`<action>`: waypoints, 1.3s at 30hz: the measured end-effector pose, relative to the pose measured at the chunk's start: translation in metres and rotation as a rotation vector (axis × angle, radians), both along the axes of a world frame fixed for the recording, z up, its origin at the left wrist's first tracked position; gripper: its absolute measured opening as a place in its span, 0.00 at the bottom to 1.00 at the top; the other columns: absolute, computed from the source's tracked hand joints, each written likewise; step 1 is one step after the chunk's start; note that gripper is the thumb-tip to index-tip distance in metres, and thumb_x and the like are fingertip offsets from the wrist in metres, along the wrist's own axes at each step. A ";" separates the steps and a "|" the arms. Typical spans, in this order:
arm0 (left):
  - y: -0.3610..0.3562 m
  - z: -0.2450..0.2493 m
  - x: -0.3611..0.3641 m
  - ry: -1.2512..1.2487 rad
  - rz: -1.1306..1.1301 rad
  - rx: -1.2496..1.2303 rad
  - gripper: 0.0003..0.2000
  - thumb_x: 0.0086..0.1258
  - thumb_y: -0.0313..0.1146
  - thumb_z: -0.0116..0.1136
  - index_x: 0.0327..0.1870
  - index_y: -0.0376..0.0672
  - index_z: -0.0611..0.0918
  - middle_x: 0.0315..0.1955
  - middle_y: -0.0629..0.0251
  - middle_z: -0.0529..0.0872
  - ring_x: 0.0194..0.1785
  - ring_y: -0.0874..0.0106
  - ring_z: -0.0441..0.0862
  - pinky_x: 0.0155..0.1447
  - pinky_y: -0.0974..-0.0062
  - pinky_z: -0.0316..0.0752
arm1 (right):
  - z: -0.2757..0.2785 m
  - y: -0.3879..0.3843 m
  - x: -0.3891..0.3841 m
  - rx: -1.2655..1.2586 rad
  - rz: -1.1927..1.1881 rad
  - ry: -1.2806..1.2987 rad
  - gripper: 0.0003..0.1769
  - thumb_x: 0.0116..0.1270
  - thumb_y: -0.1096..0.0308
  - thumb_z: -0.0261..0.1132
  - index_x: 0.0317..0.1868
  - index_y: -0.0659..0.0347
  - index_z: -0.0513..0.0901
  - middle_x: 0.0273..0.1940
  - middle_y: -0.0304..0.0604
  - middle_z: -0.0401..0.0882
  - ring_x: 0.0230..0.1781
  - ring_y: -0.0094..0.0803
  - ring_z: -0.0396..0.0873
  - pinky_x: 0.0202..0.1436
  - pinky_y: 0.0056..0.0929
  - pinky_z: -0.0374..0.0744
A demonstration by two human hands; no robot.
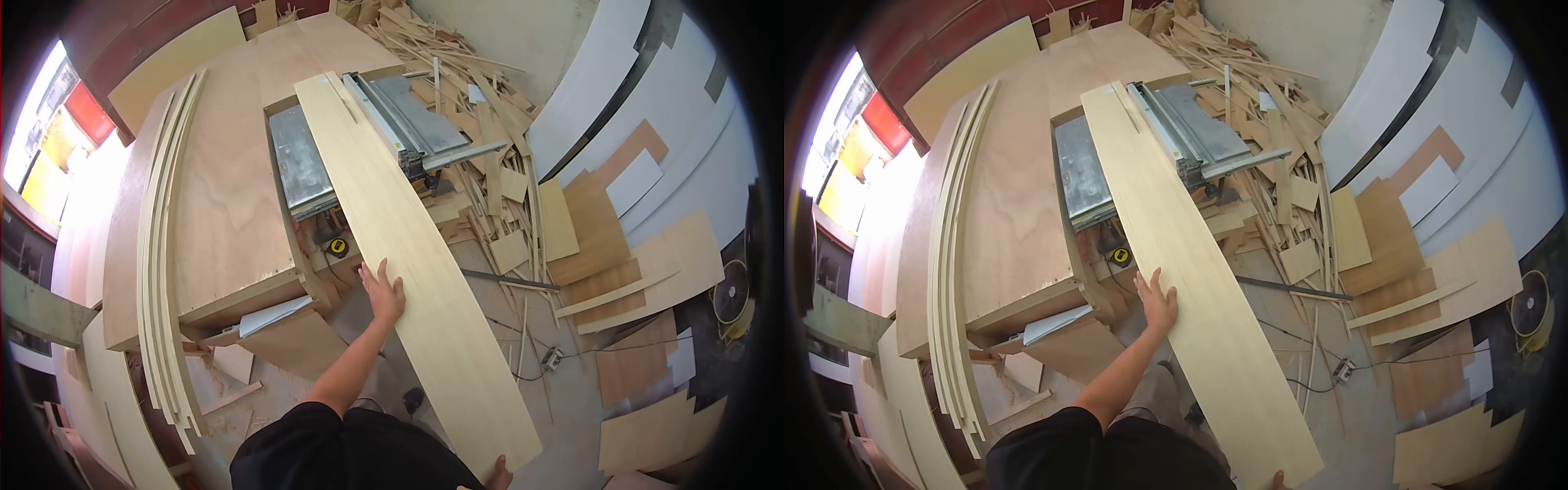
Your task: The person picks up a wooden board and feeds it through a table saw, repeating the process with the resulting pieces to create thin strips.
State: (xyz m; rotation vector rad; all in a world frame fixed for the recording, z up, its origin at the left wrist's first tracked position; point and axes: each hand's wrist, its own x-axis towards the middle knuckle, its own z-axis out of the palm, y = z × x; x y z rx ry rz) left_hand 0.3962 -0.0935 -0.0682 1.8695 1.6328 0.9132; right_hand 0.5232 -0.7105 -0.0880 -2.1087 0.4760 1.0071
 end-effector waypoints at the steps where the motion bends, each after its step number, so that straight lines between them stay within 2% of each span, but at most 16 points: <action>1: 0.006 -0.003 0.000 -0.006 -0.002 0.025 0.32 0.71 0.32 0.62 0.75 0.47 0.64 0.76 0.31 0.47 0.80 0.33 0.43 0.79 0.41 0.47 | -0.006 0.000 0.000 -0.020 0.012 -0.020 0.41 0.70 0.30 0.59 0.30 0.69 0.80 0.21 0.39 0.70 0.18 0.31 0.63 0.19 0.40 0.60; 4: 0.026 -0.008 -0.002 0.003 -0.005 0.053 0.30 0.71 0.31 0.61 0.73 0.48 0.66 0.76 0.30 0.47 0.79 0.31 0.44 0.79 0.39 0.47 | -0.025 0.006 -0.007 -0.059 0.023 -0.108 0.41 0.70 0.30 0.59 0.26 0.67 0.80 0.17 0.37 0.66 0.16 0.30 0.59 0.17 0.40 0.56; 7: 0.048 -0.009 -0.005 0.007 -0.011 0.066 0.29 0.72 0.32 0.60 0.73 0.48 0.66 0.76 0.30 0.48 0.79 0.31 0.44 0.79 0.39 0.47 | -0.041 0.031 -0.018 -0.061 0.008 -0.285 0.44 0.69 0.29 0.59 0.16 0.66 0.75 0.16 0.38 0.63 0.18 0.30 0.59 0.19 0.40 0.58; 10: 0.074 -0.010 -0.007 0.012 -0.010 0.066 0.28 0.72 0.32 0.60 0.72 0.48 0.67 0.76 0.30 0.48 0.79 0.30 0.44 0.79 0.38 0.47 | -0.029 0.053 -0.015 -0.057 0.071 -0.173 0.44 0.68 0.30 0.61 0.17 0.68 0.76 0.16 0.39 0.65 0.18 0.32 0.60 0.20 0.41 0.60; 13: 0.102 -0.011 -0.010 0.015 -0.002 0.068 0.27 0.72 0.32 0.60 0.72 0.48 0.67 0.76 0.31 0.48 0.79 0.30 0.44 0.79 0.38 0.46 | -0.024 0.086 -0.024 -0.182 0.069 -0.251 0.41 0.68 0.32 0.64 0.19 0.67 0.77 0.16 0.40 0.67 0.18 0.34 0.61 0.22 0.42 0.63; 16: 0.130 -0.014 -0.013 0.034 0.006 0.063 0.27 0.72 0.33 0.60 0.71 0.48 0.67 0.76 0.31 0.49 0.79 0.31 0.44 0.79 0.37 0.46 | -0.026 0.122 -0.033 -0.083 -0.028 -0.291 0.36 0.70 0.37 0.65 0.30 0.71 0.83 0.20 0.43 0.74 0.20 0.36 0.68 0.24 0.40 0.69; 17: 0.142 -0.014 -0.015 0.043 0.008 0.063 0.27 0.72 0.33 0.60 0.71 0.48 0.67 0.76 0.31 0.49 0.79 0.31 0.44 0.79 0.37 0.46 | -0.024 0.132 -0.033 0.070 -0.049 -0.233 0.32 0.71 0.41 0.65 0.45 0.69 0.77 0.35 0.47 0.74 0.34 0.40 0.71 0.37 0.44 0.72; 18: 0.153 -0.014 -0.016 0.050 0.015 0.056 0.27 0.72 0.33 0.60 0.71 0.48 0.67 0.76 0.31 0.49 0.79 0.31 0.43 0.79 0.37 0.45 | -0.016 0.146 -0.032 0.224 -0.071 -0.174 0.33 0.72 0.44 0.65 0.59 0.66 0.71 0.50 0.52 0.74 0.48 0.45 0.74 0.50 0.47 0.75; 19: 0.163 -0.013 -0.017 0.057 0.021 0.048 0.27 0.72 0.34 0.60 0.71 0.48 0.67 0.76 0.31 0.50 0.80 0.31 0.43 0.79 0.37 0.45 | -0.009 0.161 -0.032 0.377 -0.094 -0.114 0.39 0.74 0.48 0.65 0.74 0.64 0.65 0.65 0.56 0.74 0.62 0.49 0.77 0.63 0.51 0.77; 22: 0.199 -0.010 -0.019 0.096 0.037 0.036 0.27 0.72 0.35 0.60 0.71 0.48 0.67 0.76 0.30 0.50 0.80 0.31 0.43 0.79 0.37 0.43 | -0.004 0.205 -0.034 0.440 -0.186 -0.093 0.36 0.73 0.61 0.68 0.73 0.69 0.64 0.62 0.52 0.77 0.56 0.46 0.80 0.61 0.43 0.80; 25: 0.240 -0.007 -0.022 0.123 0.046 0.021 0.27 0.73 0.36 0.59 0.72 0.49 0.66 0.75 0.30 0.51 0.80 0.31 0.41 0.80 0.37 0.41 | 0.028 0.277 -0.049 0.413 -0.245 -0.111 0.31 0.76 0.60 0.65 0.71 0.68 0.67 0.62 0.52 0.77 0.57 0.45 0.80 0.61 0.44 0.79; 28: 0.278 -0.009 -0.026 0.151 0.046 0.024 0.26 0.75 0.38 0.57 0.71 0.49 0.66 0.76 0.30 0.52 0.80 0.31 0.40 0.80 0.37 0.38 | 0.020 0.312 -0.052 0.443 -0.211 -0.133 0.29 0.77 0.61 0.63 0.70 0.68 0.67 0.62 0.51 0.77 0.57 0.43 0.80 0.61 0.44 0.79; 31: 0.310 -0.009 -0.028 0.148 0.059 0.014 0.25 0.74 0.36 0.57 0.70 0.47 0.67 0.75 0.28 0.52 0.80 0.30 0.41 0.80 0.36 0.40 | 0.020 0.340 -0.051 0.375 -0.160 -0.093 0.29 0.77 0.60 0.62 0.70 0.68 0.67 0.62 0.51 0.77 0.57 0.43 0.80 0.60 0.43 0.80; 37: 0.374 -0.005 -0.032 0.190 0.068 0.019 0.25 0.75 0.38 0.55 0.71 0.48 0.66 0.75 0.28 0.52 0.80 0.30 0.41 0.80 0.36 0.39 | 0.017 0.404 -0.060 0.481 -0.177 -0.119 0.28 0.78 0.60 0.62 0.70 0.69 0.67 0.61 0.50 0.77 0.57 0.41 0.79 0.60 0.42 0.79; 39: 0.399 -0.003 -0.035 0.191 0.066 0.003 0.26 0.76 0.39 0.55 0.72 0.48 0.65 0.75 0.28 0.51 0.79 0.30 0.42 0.80 0.39 0.41 | 0.016 0.429 -0.062 0.441 -0.168 -0.127 0.28 0.78 0.62 0.62 0.70 0.69 0.66 0.61 0.51 0.76 0.57 0.41 0.79 0.60 0.41 0.79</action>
